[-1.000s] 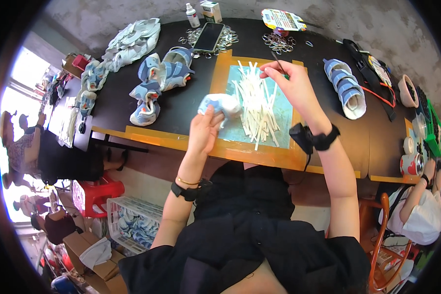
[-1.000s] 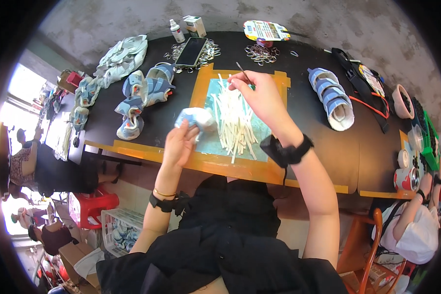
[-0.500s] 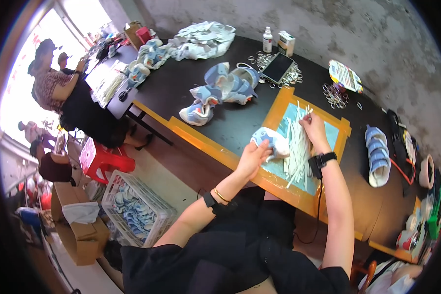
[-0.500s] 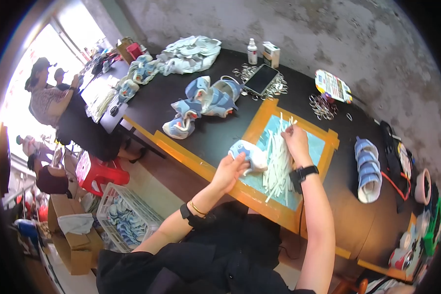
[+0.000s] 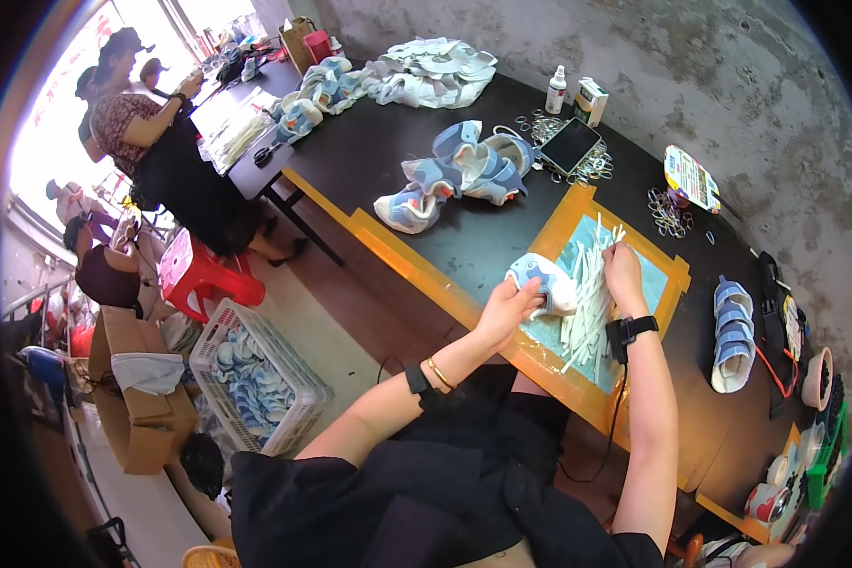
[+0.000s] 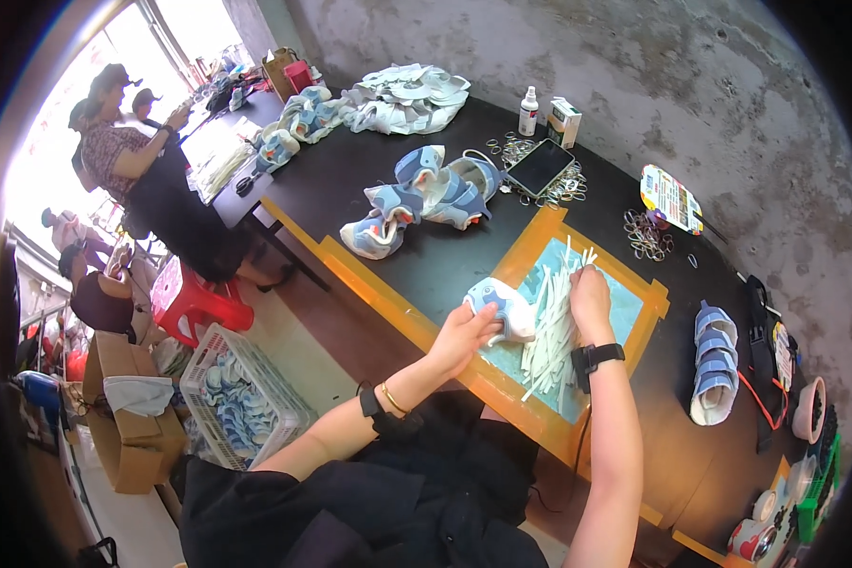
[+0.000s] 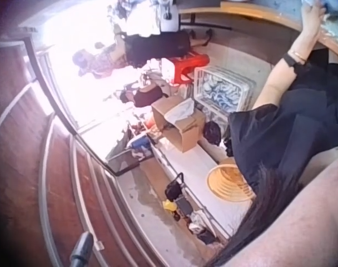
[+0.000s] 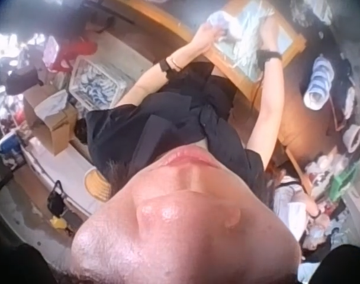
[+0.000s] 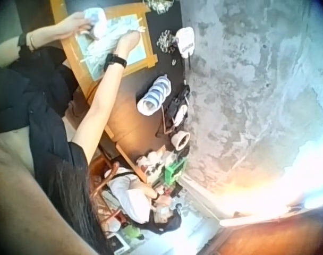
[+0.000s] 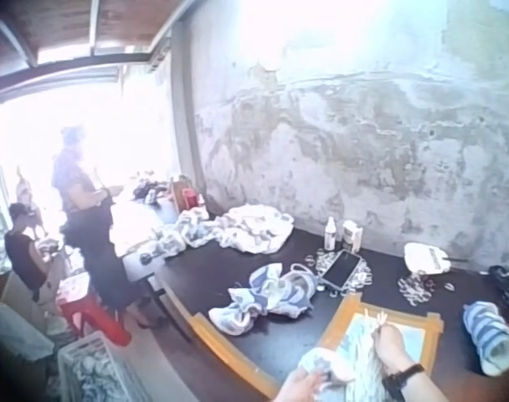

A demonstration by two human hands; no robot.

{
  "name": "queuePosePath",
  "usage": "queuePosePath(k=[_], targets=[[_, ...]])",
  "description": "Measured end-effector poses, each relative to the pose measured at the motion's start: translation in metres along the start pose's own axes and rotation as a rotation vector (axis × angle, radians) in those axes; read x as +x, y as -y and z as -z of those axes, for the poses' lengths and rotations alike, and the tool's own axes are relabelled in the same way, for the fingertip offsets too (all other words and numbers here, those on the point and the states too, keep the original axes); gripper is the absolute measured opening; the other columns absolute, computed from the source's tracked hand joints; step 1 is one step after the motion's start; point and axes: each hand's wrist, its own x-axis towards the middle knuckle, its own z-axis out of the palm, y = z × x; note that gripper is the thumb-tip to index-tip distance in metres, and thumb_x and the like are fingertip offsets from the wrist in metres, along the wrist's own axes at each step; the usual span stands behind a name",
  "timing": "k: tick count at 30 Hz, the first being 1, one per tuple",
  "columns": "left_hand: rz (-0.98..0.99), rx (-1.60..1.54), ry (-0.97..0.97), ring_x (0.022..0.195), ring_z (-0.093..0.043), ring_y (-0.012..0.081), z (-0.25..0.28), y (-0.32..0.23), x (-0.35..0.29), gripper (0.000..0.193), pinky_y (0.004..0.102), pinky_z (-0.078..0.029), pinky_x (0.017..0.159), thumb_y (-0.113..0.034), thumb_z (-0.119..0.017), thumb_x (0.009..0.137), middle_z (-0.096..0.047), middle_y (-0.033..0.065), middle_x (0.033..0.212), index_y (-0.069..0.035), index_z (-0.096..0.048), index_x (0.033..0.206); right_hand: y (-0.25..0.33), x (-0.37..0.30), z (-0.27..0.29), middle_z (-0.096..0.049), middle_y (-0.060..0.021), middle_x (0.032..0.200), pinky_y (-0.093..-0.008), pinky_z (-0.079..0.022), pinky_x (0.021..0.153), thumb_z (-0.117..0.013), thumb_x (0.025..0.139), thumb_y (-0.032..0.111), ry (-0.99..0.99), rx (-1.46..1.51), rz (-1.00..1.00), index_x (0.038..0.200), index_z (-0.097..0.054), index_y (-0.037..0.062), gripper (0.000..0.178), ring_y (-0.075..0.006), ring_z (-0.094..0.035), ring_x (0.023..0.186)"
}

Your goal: Assembling shoe components by applying strips and managing the shoe upper.

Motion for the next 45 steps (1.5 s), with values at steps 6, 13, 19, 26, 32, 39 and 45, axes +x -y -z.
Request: queuePosePath(k=[6,13,19,26,32,39,45], targets=[[-0.031,0.004,-0.002,0.105,-0.056,0.0138,0.001,0.006,-0.005,0.031,0.0291,-0.045,0.093,-0.021,-0.050,0.098,-0.059,0.0064,0.116,-0.002,-0.050,0.122,0.001,-0.005,0.003,-0.062,-0.0247,0.096,-0.0473,-0.048,0.076,-0.063,0.083,0.017,0.025,-0.088,-0.069,0.086,-0.060,-0.0041,0.021,-0.0419,-0.061,0.088],[-0.054,0.051,0.003,0.084,-0.056,0.0083,-0.003,0.021,0.008,0.031,0.0214,-0.043,0.064,-0.024,-0.054,0.097,-0.060,0.0022,0.101,-0.005,-0.048,0.121,-0.027,-0.010,0.038,-0.061,-0.0202,0.071,-0.0391,-0.045,0.061,-0.064,0.082,0.018,-0.161,0.162,0.131,0.078,-0.059,-0.0020,0.021,-0.0325,-0.061,0.067],[-0.060,0.050,0.075,0.087,-0.058,0.0124,0.013,0.002,0.005,0.029,0.0260,-0.047,0.078,-0.020,-0.053,0.097,-0.061,0.0041,0.106,-0.004,-0.051,0.121,0.067,-0.070,0.140,-0.059,0.0041,0.068,-0.0163,-0.024,0.043,-0.056,0.094,0.025,0.259,0.821,-0.213,0.089,-0.056,0.0079,0.018,0.0006,-0.037,0.049],[-0.074,0.039,0.038,0.099,-0.057,0.0143,0.012,0.012,0.010,0.032,0.0290,-0.047,0.087,-0.020,-0.051,0.098,-0.059,0.0045,0.113,-0.004,-0.047,0.125,0.069,-0.179,0.112,-0.056,0.0051,0.069,-0.0147,-0.024,0.040,-0.052,0.097,0.022,0.343,0.952,-0.422,0.091,-0.055,0.0095,0.014,0.0014,-0.034,0.046],[0.126,-0.149,0.191,0.103,-0.058,0.0165,-0.004,-0.017,-0.015,0.032,0.0306,-0.046,0.092,-0.011,-0.051,0.095,-0.058,0.0086,0.116,0.000,-0.045,0.124,0.069,-0.212,0.079,-0.064,-0.0014,0.078,-0.0152,-0.023,0.036,-0.056,0.093,0.012,0.299,1.132,-0.489,0.107,-0.055,0.0024,0.017,0.0014,-0.032,0.043],[0.125,-0.128,0.157,0.110,-0.056,0.0191,-0.007,-0.011,-0.018,0.033,0.0324,-0.045,0.096,0.000,-0.048,0.091,-0.055,0.0087,0.118,0.000,-0.045,0.124,0.078,-0.207,0.050,-0.066,-0.0030,0.080,-0.0149,-0.021,0.037,-0.058,0.093,0.013,0.254,1.304,-0.555,0.105,-0.060,0.0013,0.017,0.0024,-0.031,0.043],[0.021,-0.143,0.036,0.100,-0.060,0.0168,-0.009,-0.006,-0.023,0.025,0.0312,-0.048,0.090,0.002,-0.048,0.090,-0.060,0.0083,0.109,0.004,-0.050,0.116,0.096,-0.192,0.026,-0.058,0.0023,0.068,-0.0185,-0.033,0.045,-0.064,0.089,0.013,0.075,1.112,-0.492,0.097,-0.066,0.0002,0.016,-0.0014,-0.046,0.053]])
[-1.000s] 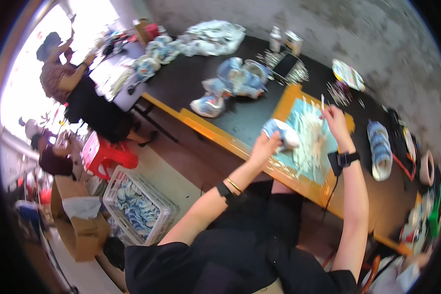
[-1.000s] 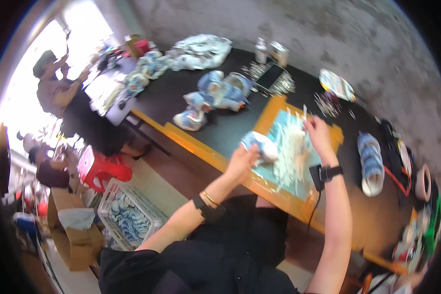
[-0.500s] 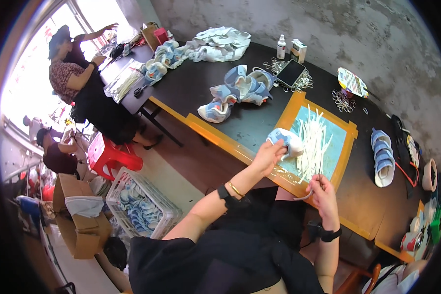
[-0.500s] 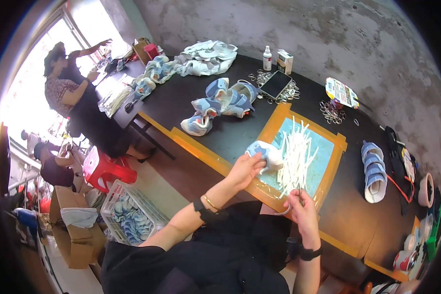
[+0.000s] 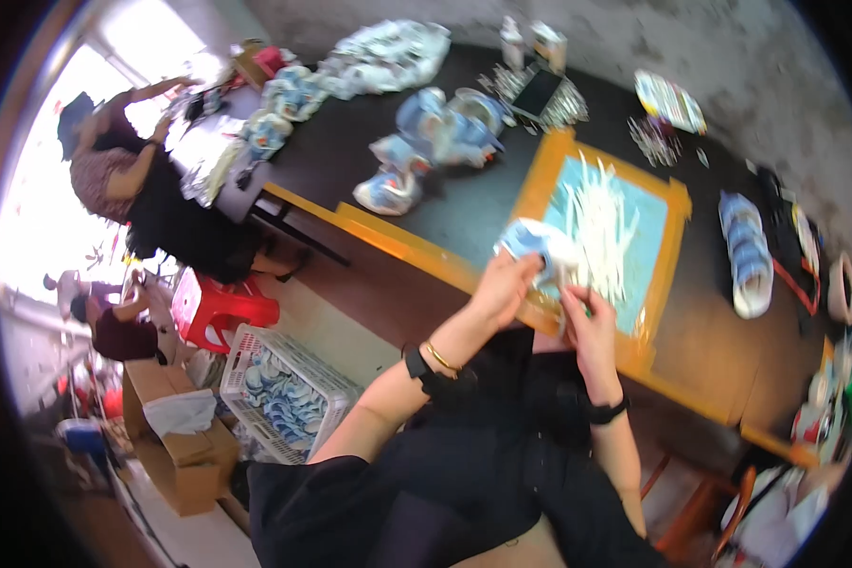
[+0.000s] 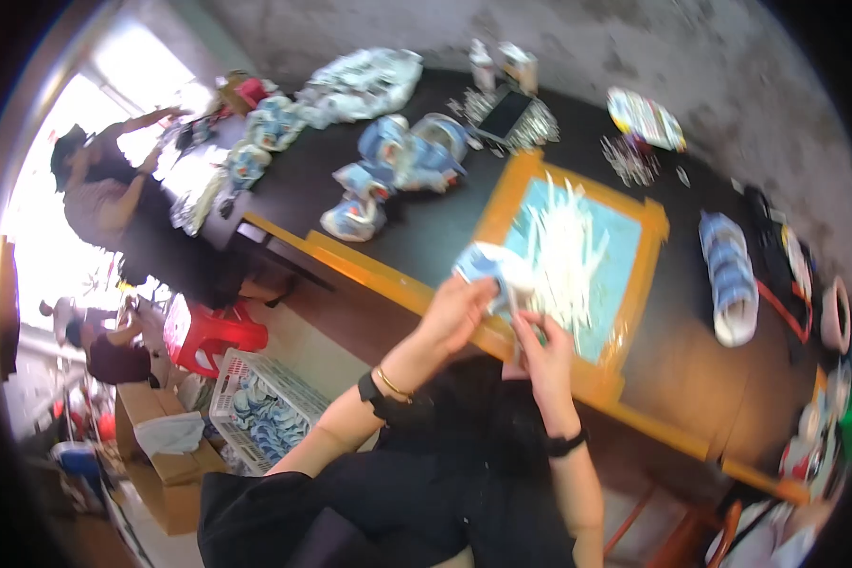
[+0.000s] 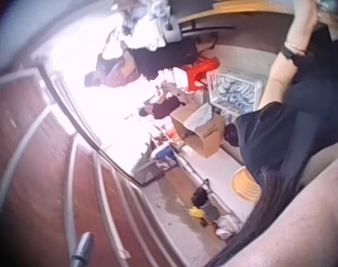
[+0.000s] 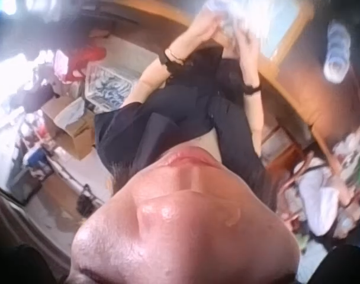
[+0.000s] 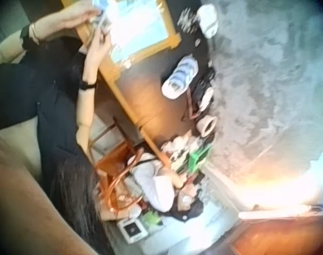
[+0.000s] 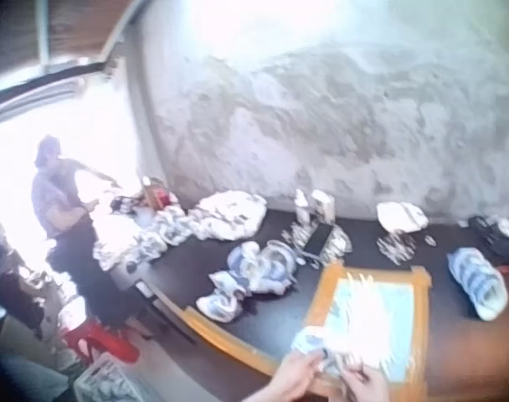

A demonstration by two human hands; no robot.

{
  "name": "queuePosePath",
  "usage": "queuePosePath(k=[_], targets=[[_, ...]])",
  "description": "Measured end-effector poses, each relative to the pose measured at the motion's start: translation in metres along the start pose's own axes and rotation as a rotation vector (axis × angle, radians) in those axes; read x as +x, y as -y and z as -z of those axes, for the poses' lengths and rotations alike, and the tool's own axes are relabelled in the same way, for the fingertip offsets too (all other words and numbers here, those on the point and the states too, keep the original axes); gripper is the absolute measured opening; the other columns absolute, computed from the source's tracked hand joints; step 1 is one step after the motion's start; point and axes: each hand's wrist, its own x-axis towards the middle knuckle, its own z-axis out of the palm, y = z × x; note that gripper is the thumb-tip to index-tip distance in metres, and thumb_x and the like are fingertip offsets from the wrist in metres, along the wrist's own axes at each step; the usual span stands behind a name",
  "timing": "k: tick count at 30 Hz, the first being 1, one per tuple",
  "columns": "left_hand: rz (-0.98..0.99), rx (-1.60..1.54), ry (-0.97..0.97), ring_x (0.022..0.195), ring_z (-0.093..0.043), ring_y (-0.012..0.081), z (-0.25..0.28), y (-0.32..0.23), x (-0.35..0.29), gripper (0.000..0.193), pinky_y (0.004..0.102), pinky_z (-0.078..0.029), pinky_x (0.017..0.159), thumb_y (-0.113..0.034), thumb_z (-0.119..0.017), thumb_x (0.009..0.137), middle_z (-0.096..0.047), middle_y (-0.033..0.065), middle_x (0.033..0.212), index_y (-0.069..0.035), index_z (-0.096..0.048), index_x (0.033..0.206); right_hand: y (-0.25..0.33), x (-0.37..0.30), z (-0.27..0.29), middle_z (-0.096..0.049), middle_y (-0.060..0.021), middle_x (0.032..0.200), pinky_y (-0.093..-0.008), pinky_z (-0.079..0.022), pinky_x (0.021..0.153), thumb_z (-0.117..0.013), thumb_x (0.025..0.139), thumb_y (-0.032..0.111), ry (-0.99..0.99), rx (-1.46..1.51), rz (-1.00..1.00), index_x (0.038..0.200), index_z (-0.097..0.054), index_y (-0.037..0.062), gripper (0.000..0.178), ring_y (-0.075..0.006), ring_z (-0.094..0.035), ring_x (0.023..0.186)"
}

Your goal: Assembling shoe components by applying strips and managing the shoe upper.

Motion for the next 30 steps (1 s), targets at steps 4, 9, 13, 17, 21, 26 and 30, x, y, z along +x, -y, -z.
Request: queuePosePath(k=[4,9,13,17,21,26,30], targets=[[-0.027,0.056,0.017,0.098,-0.059,0.0159,0.004,-0.002,0.003,0.023,0.0305,-0.048,0.089,-0.003,-0.050,0.093,-0.060,0.0086,0.110,0.001,-0.049,0.116,-0.009,0.010,-0.016,-0.069,-0.0050,0.083,-0.0229,-0.046,0.070,-0.066,0.086,0.012,-0.038,-0.142,0.103,0.095,-0.067,-0.0040,0.019,-0.0070,-0.059,0.077],[0.013,0.086,0.021,0.105,-0.058,0.0168,0.000,-0.002,-0.001,0.025,0.0317,-0.046,0.094,-0.003,-0.049,0.094,-0.058,0.0089,0.115,0.000,-0.047,0.119,-0.009,0.015,-0.014,-0.068,-0.0079,0.077,-0.0240,-0.046,0.066,-0.067,0.085,0.013,-0.104,-0.260,0.242,0.093,-0.068,-0.0042,0.019,-0.0084,-0.058,0.070],[0.003,0.075,0.057,0.103,-0.056,0.0134,0.000,-0.001,-0.006,0.022,0.0299,-0.045,0.092,-0.004,-0.048,0.095,-0.057,0.0066,0.112,0.000,-0.047,0.116,-0.008,0.018,-0.024,-0.067,-0.0079,0.073,-0.0255,-0.044,0.062,-0.067,0.085,0.014,-0.087,-0.311,0.226,0.092,-0.068,-0.0038,0.019,-0.0084,-0.055,0.065],[0.002,0.034,0.039,0.101,-0.056,0.0124,-0.003,0.001,-0.010,0.022,0.0293,-0.045,0.091,-0.003,-0.049,0.094,-0.058,0.0055,0.111,-0.001,-0.048,0.116,-0.015,0.025,-0.023,-0.064,-0.0060,0.068,-0.0248,-0.044,0.060,-0.068,0.084,0.014,-0.057,-0.318,0.193,0.089,-0.069,-0.0037,0.018,-0.0080,-0.053,0.063],[0.040,-0.005,0.071,0.102,-0.056,0.0126,0.006,0.001,-0.007,0.026,0.0284,-0.044,0.090,-0.003,-0.050,0.092,-0.058,0.0052,0.112,-0.002,-0.048,0.118,-0.018,0.027,-0.023,-0.063,-0.0049,0.067,-0.0236,-0.043,0.059,-0.069,0.083,0.014,-0.056,-0.317,0.229,0.087,-0.068,-0.0041,0.018,-0.0070,-0.052,0.062],[0.012,0.044,0.071,0.102,-0.055,0.0116,0.000,-0.001,-0.009,0.028,0.0279,-0.043,0.090,-0.004,-0.052,0.092,-0.058,0.0049,0.112,-0.002,-0.047,0.119,-0.014,0.027,-0.021,-0.062,-0.0040,0.067,-0.0229,-0.044,0.060,-0.069,0.083,0.014,-0.031,-0.346,0.159,0.085,-0.068,-0.0046,0.019,-0.0065,-0.053,0.063],[-0.015,0.082,0.073,0.105,-0.056,0.0129,-0.002,0.000,-0.008,0.030,0.0296,-0.043,0.094,-0.004,-0.053,0.092,-0.059,0.0065,0.114,0.002,-0.047,0.120,-0.013,0.028,-0.021,-0.062,-0.0030,0.066,-0.0225,-0.043,0.059,-0.069,0.083,0.014,-0.031,-0.320,0.143,0.084,-0.067,-0.0048,0.019,-0.0062,-0.052,0.063]])
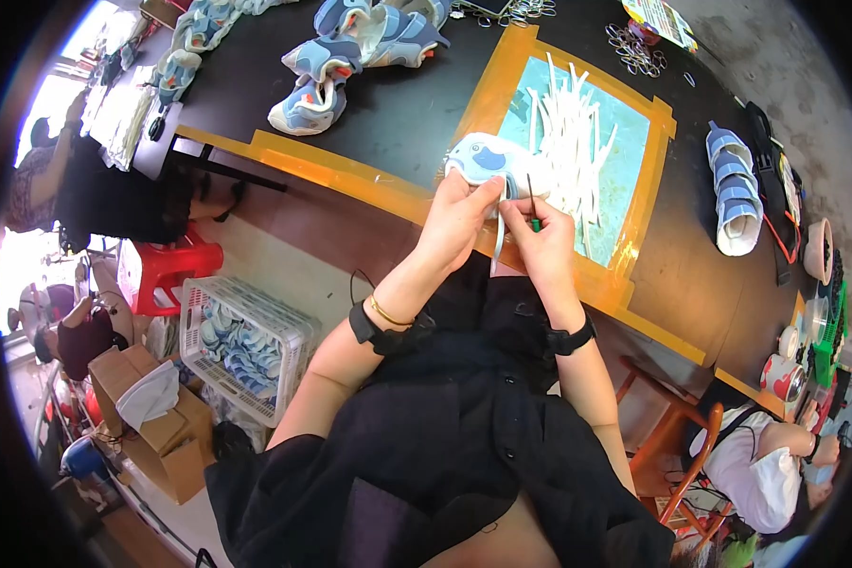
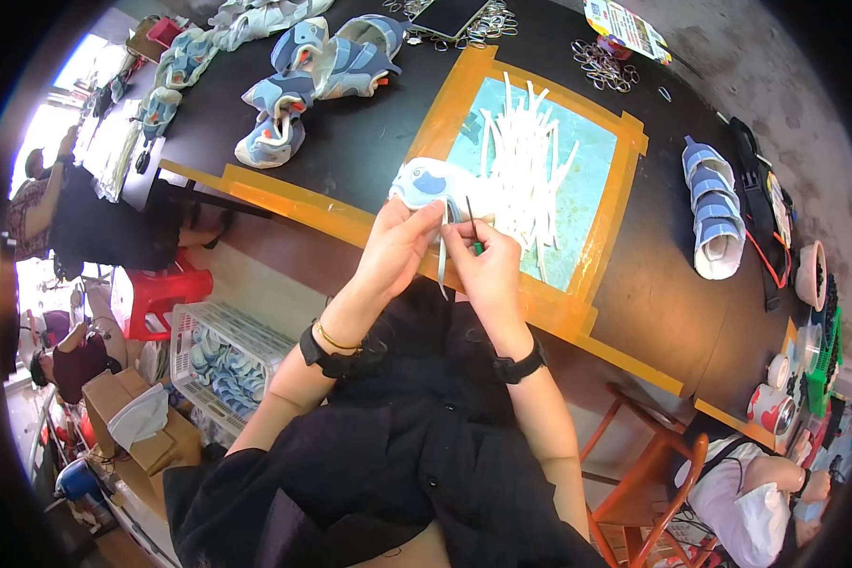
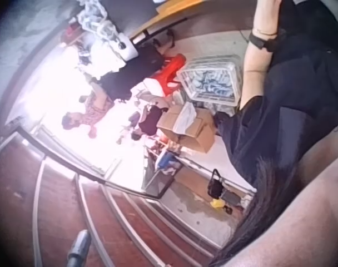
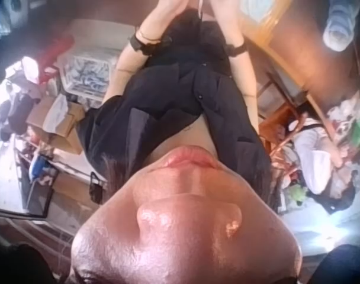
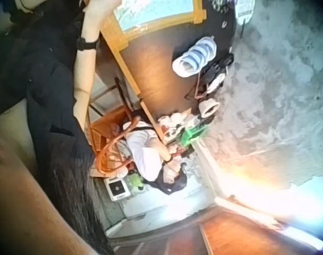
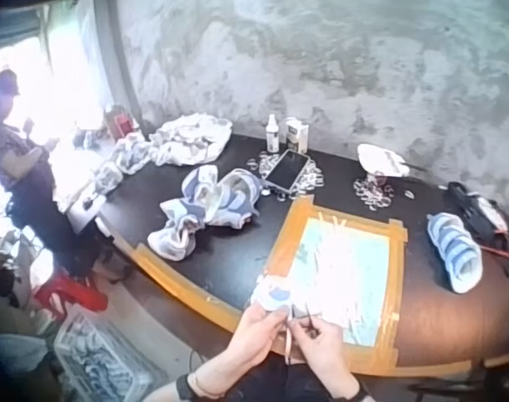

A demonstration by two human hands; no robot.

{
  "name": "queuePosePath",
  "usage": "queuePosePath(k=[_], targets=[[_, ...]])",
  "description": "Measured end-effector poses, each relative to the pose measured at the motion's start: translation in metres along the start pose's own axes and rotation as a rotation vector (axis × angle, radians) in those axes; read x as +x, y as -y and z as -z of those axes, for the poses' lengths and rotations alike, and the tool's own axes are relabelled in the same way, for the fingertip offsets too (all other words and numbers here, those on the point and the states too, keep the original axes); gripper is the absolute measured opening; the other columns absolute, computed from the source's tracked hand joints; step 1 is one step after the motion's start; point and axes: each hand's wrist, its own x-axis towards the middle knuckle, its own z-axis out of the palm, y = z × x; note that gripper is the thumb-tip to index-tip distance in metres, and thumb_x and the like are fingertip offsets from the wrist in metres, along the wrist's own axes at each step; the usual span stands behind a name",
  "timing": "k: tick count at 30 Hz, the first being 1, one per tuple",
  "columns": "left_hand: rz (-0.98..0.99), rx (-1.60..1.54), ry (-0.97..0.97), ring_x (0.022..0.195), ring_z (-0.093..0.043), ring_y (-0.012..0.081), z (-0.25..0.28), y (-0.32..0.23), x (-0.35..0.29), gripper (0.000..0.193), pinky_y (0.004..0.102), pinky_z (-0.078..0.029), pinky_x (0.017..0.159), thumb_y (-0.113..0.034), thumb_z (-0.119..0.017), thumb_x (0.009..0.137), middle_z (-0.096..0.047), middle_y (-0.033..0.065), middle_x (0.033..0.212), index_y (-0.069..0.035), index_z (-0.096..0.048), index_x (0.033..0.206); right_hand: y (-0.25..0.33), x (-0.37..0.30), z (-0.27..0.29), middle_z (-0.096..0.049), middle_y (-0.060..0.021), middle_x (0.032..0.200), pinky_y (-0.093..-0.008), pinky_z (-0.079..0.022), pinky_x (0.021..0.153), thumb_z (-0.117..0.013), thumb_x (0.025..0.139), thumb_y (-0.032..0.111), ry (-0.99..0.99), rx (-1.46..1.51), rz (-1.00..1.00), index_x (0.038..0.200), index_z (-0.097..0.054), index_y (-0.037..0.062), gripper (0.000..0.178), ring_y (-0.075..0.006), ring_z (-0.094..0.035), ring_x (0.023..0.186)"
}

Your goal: Assembling shoe components by applying strips and managing the shoe upper.

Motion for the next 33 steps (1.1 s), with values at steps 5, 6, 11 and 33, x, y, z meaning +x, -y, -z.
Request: queuePosePath(k=[5,6,11,33], targets=[[-0.012,0.047,0.017,0.105,-0.055,0.0120,0.002,-0.001,0.000,0.031,0.0287,-0.043,0.094,-0.004,-0.055,0.092,-0.058,0.0059,0.114,0.001,-0.047,0.121,0.003,0.000,-0.001,-0.061,-0.0023,0.066,-0.0224,-0.043,0.058,-0.069,0.083,0.014,0.017,0.019,-0.003,0.084,-0.067,-0.0047,0.019,-0.0058,-0.051,0.062],[-0.008,0.065,0.021,0.106,-0.055,0.0119,0.003,-0.001,0.000,0.032,0.0285,-0.043,0.093,-0.004,-0.056,0.091,-0.058,0.0057,0.115,0.000,-0.047,0.122,0.003,0.000,0.000,-0.061,-0.0018,0.065,-0.0222,-0.042,0.058,-0.069,0.083,0.014,0.023,0.020,-0.022,0.084,-0.067,-0.0046,0.019,-0.0056,-0.051,0.061],[-0.047,0.065,-0.010,0.100,-0.056,0.0112,0.001,0.003,0.000,0.031,0.0272,-0.046,0.085,-0.001,-0.054,0.091,-0.058,0.0053,0.111,0.000,-0.046,0.121,0.000,0.001,0.001,-0.060,-0.0008,0.064,-0.0218,-0.042,0.056,-0.069,0.084,0.015,0.035,0.008,-0.051,0.084,-0.068,-0.0045,0.019,-0.0049,-0.050,0.060],[-0.129,0.239,-0.067,0.099,-0.057,0.0103,-0.004,0.009,-0.002,0.027,0.0263,-0.046,0.087,0.004,-0.053,0.090,-0.060,0.0052,0.108,0.001,-0.047,0.116,0.032,-0.008,0.021,-0.067,-0.0141,0.084,-0.0304,-0.050,0.067,-0.060,0.088,0.004,-0.003,-0.373,0.366,0.096,-0.060,0.0015,0.009,-0.0243,-0.065,0.075]])
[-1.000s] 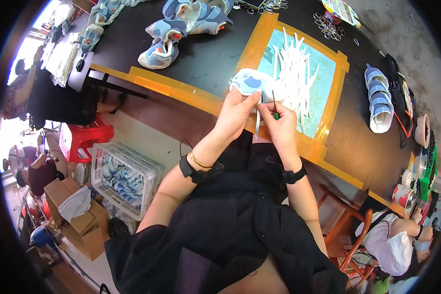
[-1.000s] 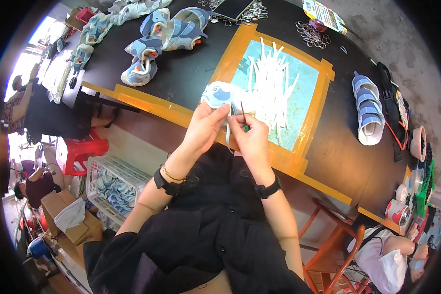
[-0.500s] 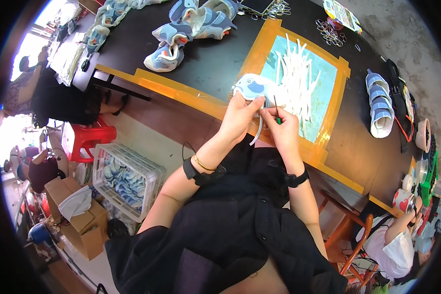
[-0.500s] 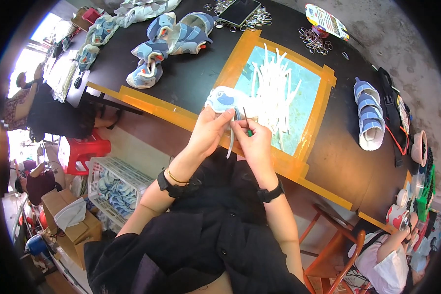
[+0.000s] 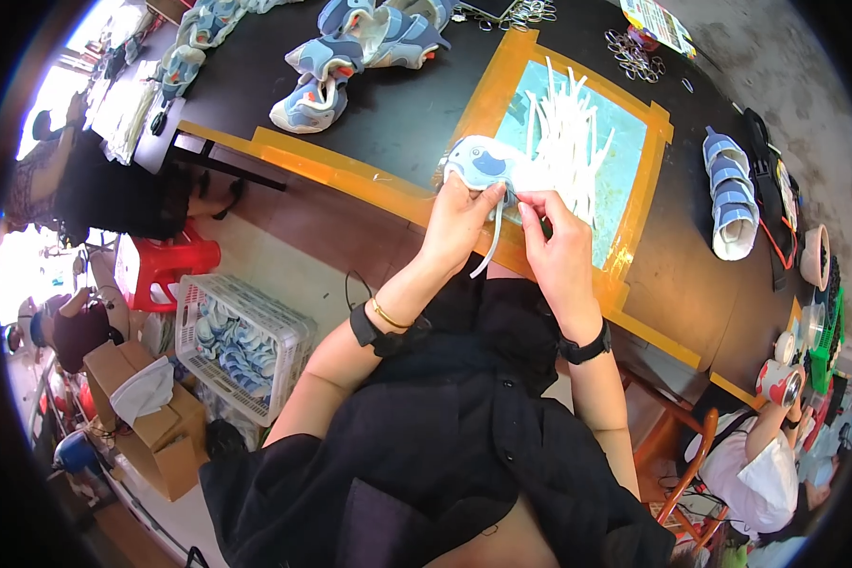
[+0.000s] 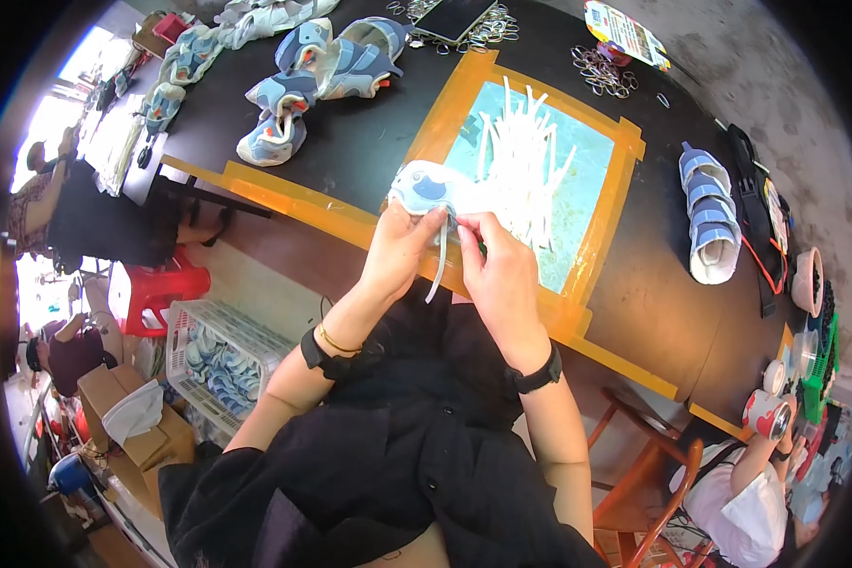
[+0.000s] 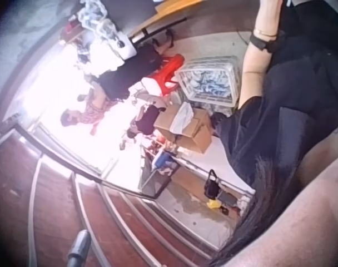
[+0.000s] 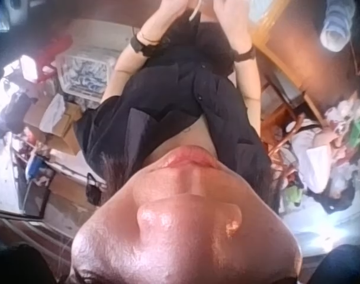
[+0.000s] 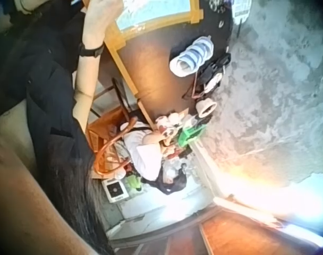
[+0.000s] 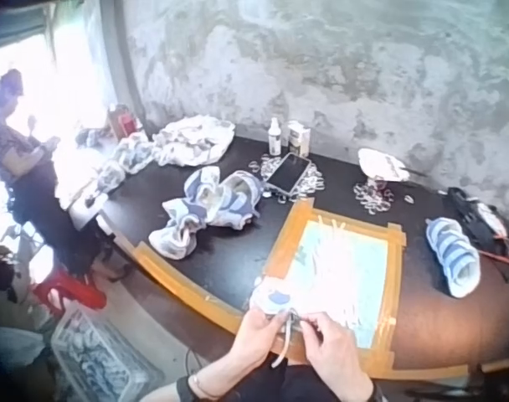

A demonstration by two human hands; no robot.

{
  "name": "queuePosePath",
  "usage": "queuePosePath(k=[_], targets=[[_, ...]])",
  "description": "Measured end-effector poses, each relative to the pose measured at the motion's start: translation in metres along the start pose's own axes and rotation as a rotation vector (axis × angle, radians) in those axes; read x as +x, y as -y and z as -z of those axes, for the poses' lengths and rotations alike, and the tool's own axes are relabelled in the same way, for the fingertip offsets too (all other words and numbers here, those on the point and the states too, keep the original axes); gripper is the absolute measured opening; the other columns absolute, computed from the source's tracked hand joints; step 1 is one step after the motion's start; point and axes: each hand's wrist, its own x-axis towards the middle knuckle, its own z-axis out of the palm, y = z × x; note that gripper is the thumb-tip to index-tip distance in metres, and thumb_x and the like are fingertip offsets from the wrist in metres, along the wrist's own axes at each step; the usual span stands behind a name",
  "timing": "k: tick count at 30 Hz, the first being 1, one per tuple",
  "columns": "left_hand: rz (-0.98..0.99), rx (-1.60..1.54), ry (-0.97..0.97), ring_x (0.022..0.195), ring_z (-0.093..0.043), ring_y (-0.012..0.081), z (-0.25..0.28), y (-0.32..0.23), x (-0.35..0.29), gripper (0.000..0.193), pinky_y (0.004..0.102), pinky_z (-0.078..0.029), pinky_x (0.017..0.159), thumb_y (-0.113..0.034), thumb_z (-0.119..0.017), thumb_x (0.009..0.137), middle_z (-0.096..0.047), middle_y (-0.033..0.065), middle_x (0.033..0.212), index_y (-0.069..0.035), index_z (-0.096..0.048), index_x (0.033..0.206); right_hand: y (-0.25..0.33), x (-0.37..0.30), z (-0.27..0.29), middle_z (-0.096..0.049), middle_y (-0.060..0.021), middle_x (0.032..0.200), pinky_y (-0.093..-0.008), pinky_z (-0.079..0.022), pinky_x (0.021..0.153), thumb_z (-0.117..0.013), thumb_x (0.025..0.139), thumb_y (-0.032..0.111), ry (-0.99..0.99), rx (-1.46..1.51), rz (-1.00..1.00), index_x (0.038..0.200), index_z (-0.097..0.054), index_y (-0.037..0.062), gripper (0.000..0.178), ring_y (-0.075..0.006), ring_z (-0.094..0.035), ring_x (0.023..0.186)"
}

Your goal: Assembling shoe components by applying strips and managing the shoe upper.

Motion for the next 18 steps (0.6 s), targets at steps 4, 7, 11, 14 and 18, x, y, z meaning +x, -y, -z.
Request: queuePosePath(k=[4,7,11,14,18], targets=[[-0.001,0.021,0.023,0.100,-0.055,0.0110,0.0003,-0.0005,0.0006,0.028,0.0279,-0.044,0.090,0.001,-0.053,0.091,-0.059,0.0040,0.109,0.000,-0.048,0.119,-0.0004,0.0045,-0.0006,-0.067,-0.0160,0.087,-0.0330,-0.051,0.069,-0.061,0.086,0.003,0.010,0.031,0.001,0.094,-0.062,0.0011,0.009,-0.0302,-0.066,0.079],[-0.001,0.047,0.016,0.100,-0.056,0.0109,0.0007,-0.0002,0.0004,0.027,0.0280,-0.044,0.089,0.002,-0.052,0.091,-0.059,0.0043,0.108,0.001,-0.048,0.118,-0.0003,0.0065,0.0007,-0.067,-0.0161,0.088,-0.0333,-0.051,0.069,-0.061,0.085,0.003,0.020,0.010,0.032,0.094,-0.062,-0.0004,0.009,-0.0302,-0.066,0.080],[0.008,0.031,0.007,0.099,-0.056,0.0108,0.0008,0.0000,-0.0001,0.027,0.0280,-0.044,0.089,0.002,-0.052,0.091,-0.060,0.0045,0.108,0.001,-0.048,0.117,-0.0018,0.0077,0.0016,-0.067,-0.0161,0.088,-0.0335,-0.051,0.070,-0.061,0.085,0.002,0.036,0.002,0.049,0.094,-0.062,-0.0003,0.009,-0.0304,-0.066,0.081],[0.005,0.025,-0.001,0.098,-0.056,0.0108,0.0028,0.0028,-0.0007,0.027,0.0279,-0.045,0.089,0.002,-0.053,0.091,-0.060,0.0045,0.108,0.001,-0.048,0.118,-0.0004,0.0079,0.0011,-0.067,-0.0161,0.087,-0.0338,-0.051,0.069,-0.061,0.085,0.002,0.050,-0.008,0.054,0.093,-0.061,-0.0004,0.009,-0.0309,-0.066,0.080],[-0.002,0.096,-0.015,0.098,-0.057,0.0108,0.0006,0.0040,-0.0009,0.027,0.0276,-0.045,0.088,0.001,-0.053,0.091,-0.060,0.0043,0.107,0.000,-0.048,0.118,0.0016,0.0096,0.0019,-0.065,-0.0179,0.085,-0.0364,-0.050,0.067,-0.060,0.086,0.003,0.049,-0.041,0.079,0.091,-0.060,-0.0007,0.006,-0.0335,-0.064,0.077]])
